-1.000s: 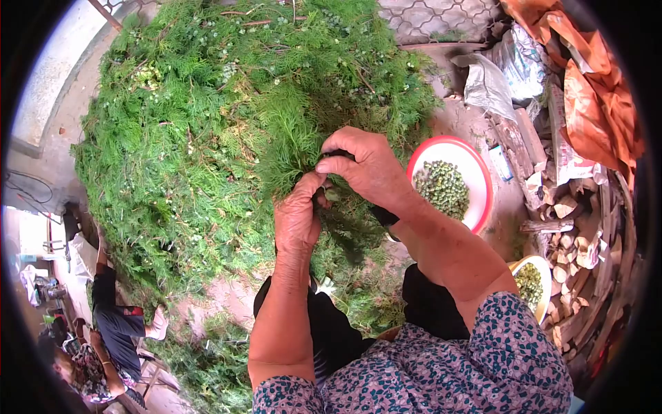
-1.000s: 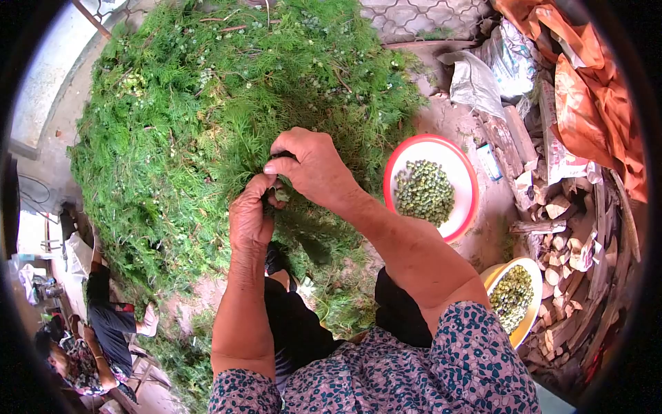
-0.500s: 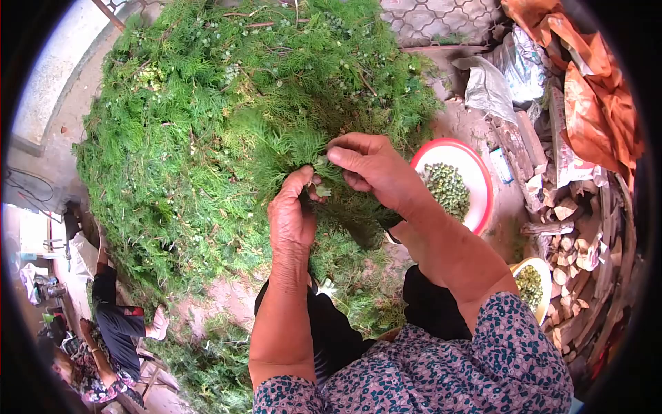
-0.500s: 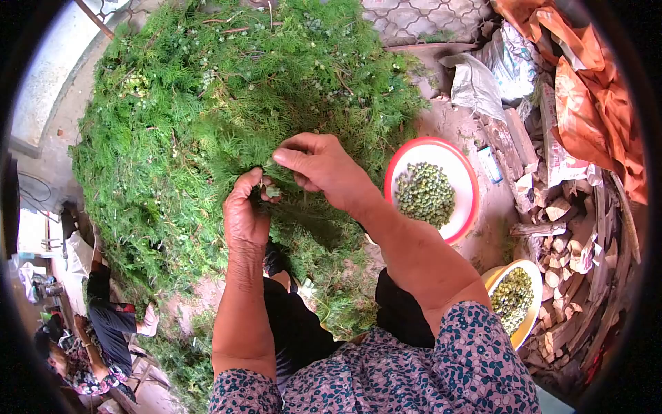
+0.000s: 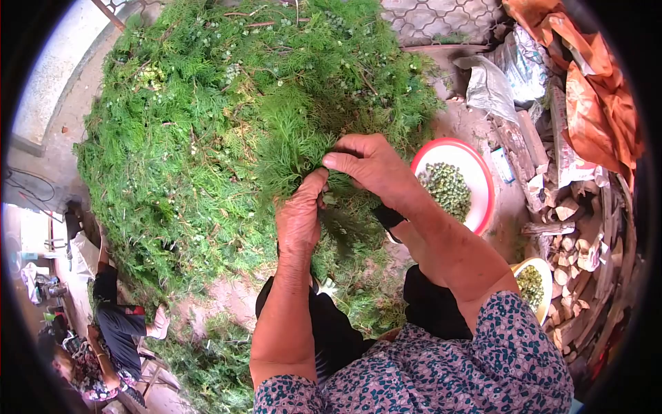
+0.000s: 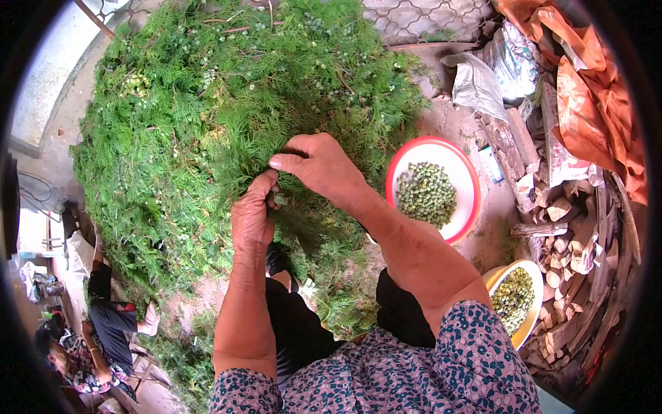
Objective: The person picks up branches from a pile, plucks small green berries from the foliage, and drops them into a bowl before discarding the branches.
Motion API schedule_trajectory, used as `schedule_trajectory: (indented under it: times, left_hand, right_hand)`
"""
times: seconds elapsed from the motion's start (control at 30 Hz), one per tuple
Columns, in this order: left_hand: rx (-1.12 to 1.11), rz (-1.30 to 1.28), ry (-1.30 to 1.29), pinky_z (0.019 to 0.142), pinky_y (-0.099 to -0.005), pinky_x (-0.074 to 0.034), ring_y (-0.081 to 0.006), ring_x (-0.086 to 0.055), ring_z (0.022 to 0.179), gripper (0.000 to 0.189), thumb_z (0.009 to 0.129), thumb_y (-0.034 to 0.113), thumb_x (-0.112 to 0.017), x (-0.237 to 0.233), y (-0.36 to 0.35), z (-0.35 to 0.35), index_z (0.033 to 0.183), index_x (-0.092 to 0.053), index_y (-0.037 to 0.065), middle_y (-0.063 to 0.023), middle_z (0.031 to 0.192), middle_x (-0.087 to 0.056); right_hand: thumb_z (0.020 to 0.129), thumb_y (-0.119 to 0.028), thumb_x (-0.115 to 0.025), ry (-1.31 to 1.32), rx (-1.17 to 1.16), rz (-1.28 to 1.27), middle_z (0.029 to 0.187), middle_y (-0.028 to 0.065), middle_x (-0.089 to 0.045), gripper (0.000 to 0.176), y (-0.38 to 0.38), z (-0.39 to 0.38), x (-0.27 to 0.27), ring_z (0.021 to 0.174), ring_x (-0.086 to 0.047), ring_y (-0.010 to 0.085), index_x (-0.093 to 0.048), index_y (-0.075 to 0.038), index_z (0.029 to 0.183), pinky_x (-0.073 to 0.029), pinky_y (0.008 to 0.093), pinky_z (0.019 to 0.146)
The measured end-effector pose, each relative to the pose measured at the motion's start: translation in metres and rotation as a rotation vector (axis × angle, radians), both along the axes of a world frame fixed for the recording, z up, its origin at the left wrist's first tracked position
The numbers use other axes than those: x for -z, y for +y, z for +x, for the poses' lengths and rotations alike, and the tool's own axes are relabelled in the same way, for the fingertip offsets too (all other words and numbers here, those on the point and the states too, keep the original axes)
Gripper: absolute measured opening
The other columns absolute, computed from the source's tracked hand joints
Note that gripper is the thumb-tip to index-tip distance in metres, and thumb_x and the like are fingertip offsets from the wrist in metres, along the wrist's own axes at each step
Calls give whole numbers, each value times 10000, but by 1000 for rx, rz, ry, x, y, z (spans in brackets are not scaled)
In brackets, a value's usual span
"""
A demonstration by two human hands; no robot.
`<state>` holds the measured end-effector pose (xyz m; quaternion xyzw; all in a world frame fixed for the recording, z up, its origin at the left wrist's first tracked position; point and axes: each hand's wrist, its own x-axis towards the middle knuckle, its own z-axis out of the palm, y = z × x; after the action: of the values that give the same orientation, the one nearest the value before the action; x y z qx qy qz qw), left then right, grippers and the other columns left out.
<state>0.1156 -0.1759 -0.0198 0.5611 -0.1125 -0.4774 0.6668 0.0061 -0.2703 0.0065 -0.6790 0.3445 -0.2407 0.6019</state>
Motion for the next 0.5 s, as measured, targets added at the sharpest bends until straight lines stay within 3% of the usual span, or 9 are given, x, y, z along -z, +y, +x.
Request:
schedule_trajectory:
  times: [0.07,0.13,0.2,0.27,0.3,0.37,0.43,0.47,0.5]
  left_hand:
    - [-14,-18,-76,555,-234,-315,-80,-404,610,164,741,230,-661,3,-1,-2,785,-634,74,27,699,-501]
    - [-26,-34,-118,553,-231,-315,-77,-409,608,155,744,228,-656,9,-2,-3,778,-633,78,32,691,-497]
    - [-39,-51,-160,551,-228,-315,-75,-414,606,146,748,226,-651,11,-1,-2,772,-631,83,37,684,-492]
    - [-2,-18,-357,674,-295,-433,-152,-533,756,161,761,151,-617,11,1,-2,852,-603,19,-30,826,-584]
    - [-3,-19,-357,674,-295,-433,-152,-533,756,161,761,151,-617,8,-1,-3,852,-603,19,-30,826,-584]
    - [-194,-75,95,541,-241,-359,-86,-442,608,127,748,192,-657,0,-5,-6,740,-607,75,28,685,-507]
    - [-219,-67,101,535,-244,-363,-90,-440,602,121,757,179,-652,-7,-5,-2,749,-602,69,21,686,-509]
    - [-242,-59,109,528,-248,-367,-95,-437,595,116,765,167,-646,-8,-4,0,757,-596,63,14,688,-510]
    - [-205,-132,159,606,-261,-381,-110,-439,613,173,793,184,-634,-2,0,6,884,-594,43,-1,725,-524]
  right_hand:
    - [739,-131,-659,-51,-17,-93,618,17,-515,158,0,1,5,576,-454,79,-606,12,779,-386,250,528]
    - [745,-111,-663,-103,-35,-183,625,-15,-509,128,2,2,8,570,-461,78,-614,-3,792,-385,235,523]
    - [718,-64,-660,-147,43,-566,691,34,-554,125,6,6,10,663,-526,129,-615,15,804,-420,252,601]
    - [713,-47,-655,-173,73,-656,721,51,-561,109,10,8,9,679,-535,147,-618,10,797,-425,259,607]
    - [707,-30,-651,-200,104,-745,752,69,-567,95,11,9,8,696,-544,165,-621,6,791,-430,266,612]
    - [724,-34,-637,-263,129,-728,753,64,-562,98,10,10,6,669,-535,152,-608,7,809,-420,262,571]
    - [741,-38,-624,-329,155,-708,754,60,-558,101,9,9,0,643,-525,139,-595,8,827,-411,258,531]
    - [751,-43,-614,-452,142,-161,722,49,-546,120,6,3,-6,592,-506,125,-574,4,854,-373,248,476]
    - [761,-48,-605,-548,121,389,690,38,-534,140,3,-2,-9,542,-488,111,-553,0,882,-334,239,422]
